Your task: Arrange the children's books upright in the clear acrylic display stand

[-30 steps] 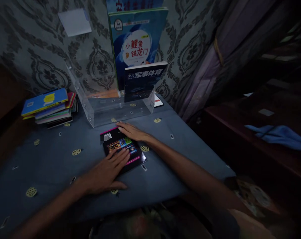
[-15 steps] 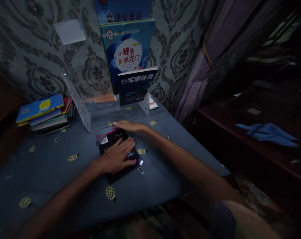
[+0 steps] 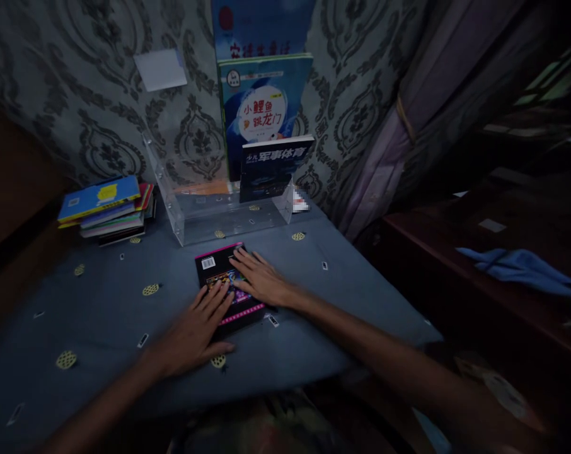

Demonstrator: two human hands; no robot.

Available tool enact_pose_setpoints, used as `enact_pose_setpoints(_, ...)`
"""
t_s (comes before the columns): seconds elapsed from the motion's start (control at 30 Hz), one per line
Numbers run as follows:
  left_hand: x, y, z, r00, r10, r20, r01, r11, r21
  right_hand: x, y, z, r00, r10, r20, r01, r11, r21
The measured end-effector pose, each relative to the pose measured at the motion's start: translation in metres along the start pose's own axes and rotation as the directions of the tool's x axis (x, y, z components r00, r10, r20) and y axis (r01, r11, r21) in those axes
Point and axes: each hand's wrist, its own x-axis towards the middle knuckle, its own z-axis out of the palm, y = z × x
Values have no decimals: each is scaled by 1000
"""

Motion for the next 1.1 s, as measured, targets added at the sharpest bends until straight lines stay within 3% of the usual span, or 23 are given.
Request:
enact_pose_setpoints(0.23, -22, 31, 1, 998, 55, 15, -54, 995, -86, -95, -46, -20, 991, -66, 116, 64, 998, 22)
enact_pose_setpoints(0.43, -60, 68, 16, 986, 169, 1, -166, 970, -178, -161, -69, -18, 981, -129, 143, 121, 990, 68)
enact_pose_setpoints(0.5, -70, 70, 6, 971, 233, -48, -237, 938, -252, -171, -70, -26, 980, -162, 117, 145, 979, 145)
enact_pose_setpoints(0.57, -72, 66, -18, 964, 227, -142, -264, 892, -367, -167, -68, -42, 984, -176, 30, 161, 948, 276)
enact_pose_setpoints(0.6, -68, 61, -32, 963, 174, -208, -250, 864, -436, -159, -68, -51, 987, -157, -31, 158, 924, 350)
enact_pose_setpoints(0.67, -50, 49, -60, 952, -65, -299, -138, 781, -609, -131, -64, -66, 985, -29, -170, 109, 867, 487)
enact_pose_setpoints(0.7, -36, 41, -70, 914, -236, -331, -76, 702, -708, -114, -61, -70, 973, 67, -222, 65, 841, 538)
enact_pose_setpoints(0.73, -19, 32, -75, 840, -409, -358, -40, 611, -791, -95, -57, -70, 944, 192, -268, 1, 811, 585)
enact_pose_setpoints(0.8, 15, 12, -71, 698, -623, -353, -83, 420, -904, -61, -44, -61, 868, 359, -344, -48, 749, 661)
enact_pose_setpoints(0.87, 42, -9, -50, 699, -644, -310, -101, 340, -935, -36, -26, -42, 822, 448, -351, -147, 763, 629)
enact_pose_setpoints(0.9, 50, -18, -35, 711, -639, -293, -46, 373, -927, -29, -17, -32, 807, 488, -333, -222, 773, 595)
enact_pose_setpoints(0.97, 54, -30, -7, 742, -603, -292, 167, 589, -791, -24, -2, -15, 801, 517, -302, -325, 800, 505)
enact_pose_setpoints(1.03, 48, -34, 14, 750, -566, -342, 336, 772, -539, -27, 8, -6, 823, 491, -285, -347, 832, 433)
enact_pose_setpoints(1.1, 41, -30, 22, 768, -519, -375, 418, 850, -320, -28, 12, -5, 848, 453, -276, -328, 856, 400)
